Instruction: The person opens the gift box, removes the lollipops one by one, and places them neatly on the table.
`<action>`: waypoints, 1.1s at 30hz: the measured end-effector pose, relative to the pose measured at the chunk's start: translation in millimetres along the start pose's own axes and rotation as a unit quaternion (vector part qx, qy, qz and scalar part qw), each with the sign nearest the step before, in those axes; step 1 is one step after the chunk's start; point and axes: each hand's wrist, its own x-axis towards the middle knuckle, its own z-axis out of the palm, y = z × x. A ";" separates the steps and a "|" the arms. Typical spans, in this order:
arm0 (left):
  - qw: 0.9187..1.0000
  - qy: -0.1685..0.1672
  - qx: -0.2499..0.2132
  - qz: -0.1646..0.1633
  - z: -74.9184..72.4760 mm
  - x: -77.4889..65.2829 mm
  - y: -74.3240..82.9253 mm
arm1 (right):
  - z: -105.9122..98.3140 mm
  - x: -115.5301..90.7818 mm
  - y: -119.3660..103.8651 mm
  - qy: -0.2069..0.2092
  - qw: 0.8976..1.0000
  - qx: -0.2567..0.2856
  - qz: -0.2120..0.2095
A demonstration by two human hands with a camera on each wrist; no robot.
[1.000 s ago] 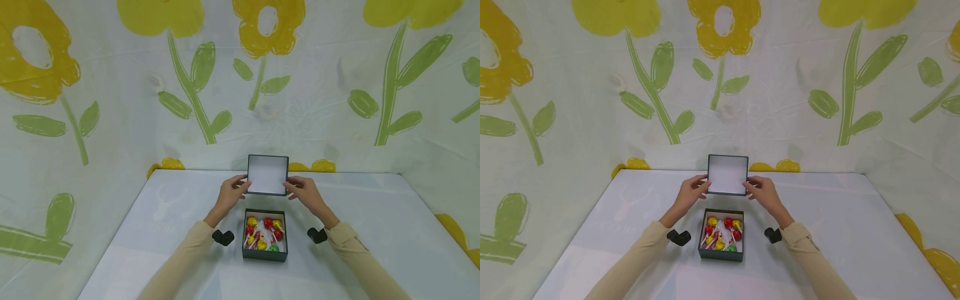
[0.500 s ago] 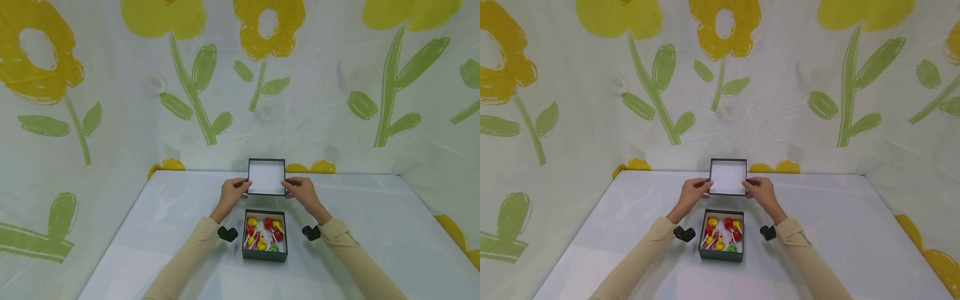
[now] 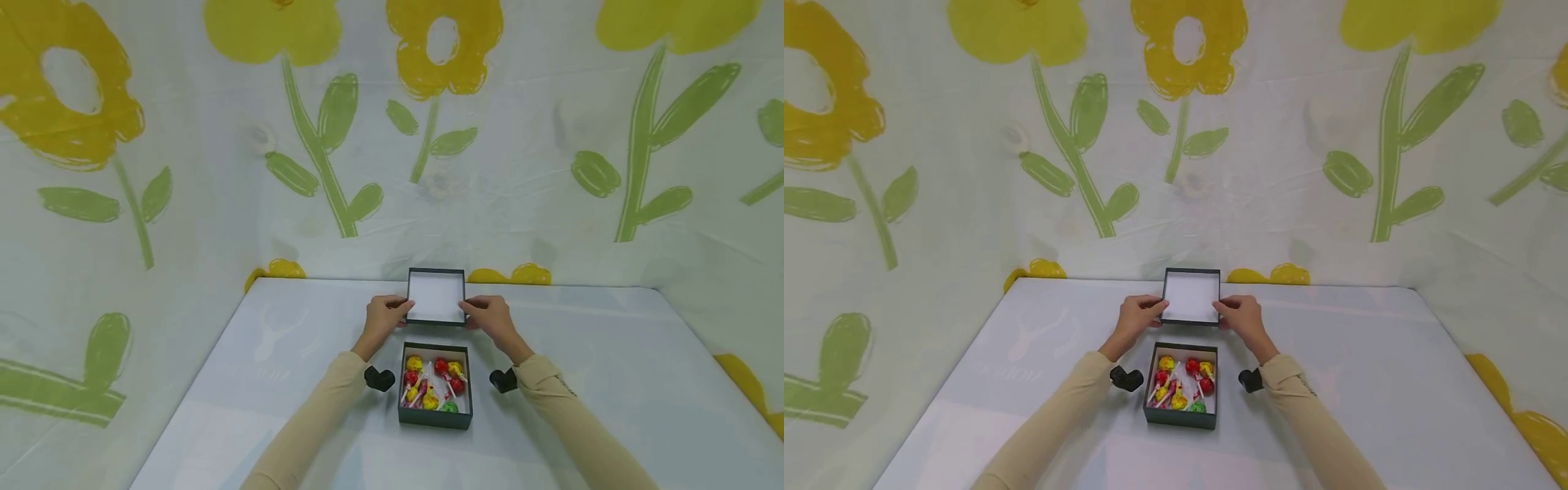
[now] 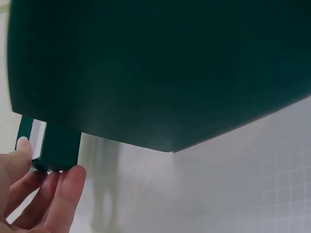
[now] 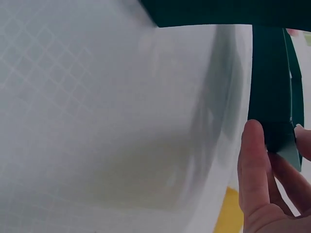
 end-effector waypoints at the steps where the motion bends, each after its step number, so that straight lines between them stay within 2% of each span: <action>1: 1.000 0.001 0.003 -0.001 1.0 -0.2 -0.5 | -0.1 0.4 1.4 -0.002 1.000 0.002 0.002; 6: 1.000 0.014 0.021 -0.010 4.2 0.1 -4.0 | 1.3 3.7 6.6 -0.007 1.000 0.013 0.005; 12: 0.999 0.013 0.039 -0.002 6.1 1.6 -6.1 | 4.4 6.7 13.6 0.000 1.000 0.013 0.012; 24: 0.998 -0.012 0.042 -0.044 4.5 0.3 -4.7 | 8.8 10.2 24.4 0.007 0.999 0.020 0.041; 33: 0.997 -0.017 0.056 -0.047 3.7 0.5 -5.5 | 7.5 8.2 24.0 -0.013 0.999 0.020 0.035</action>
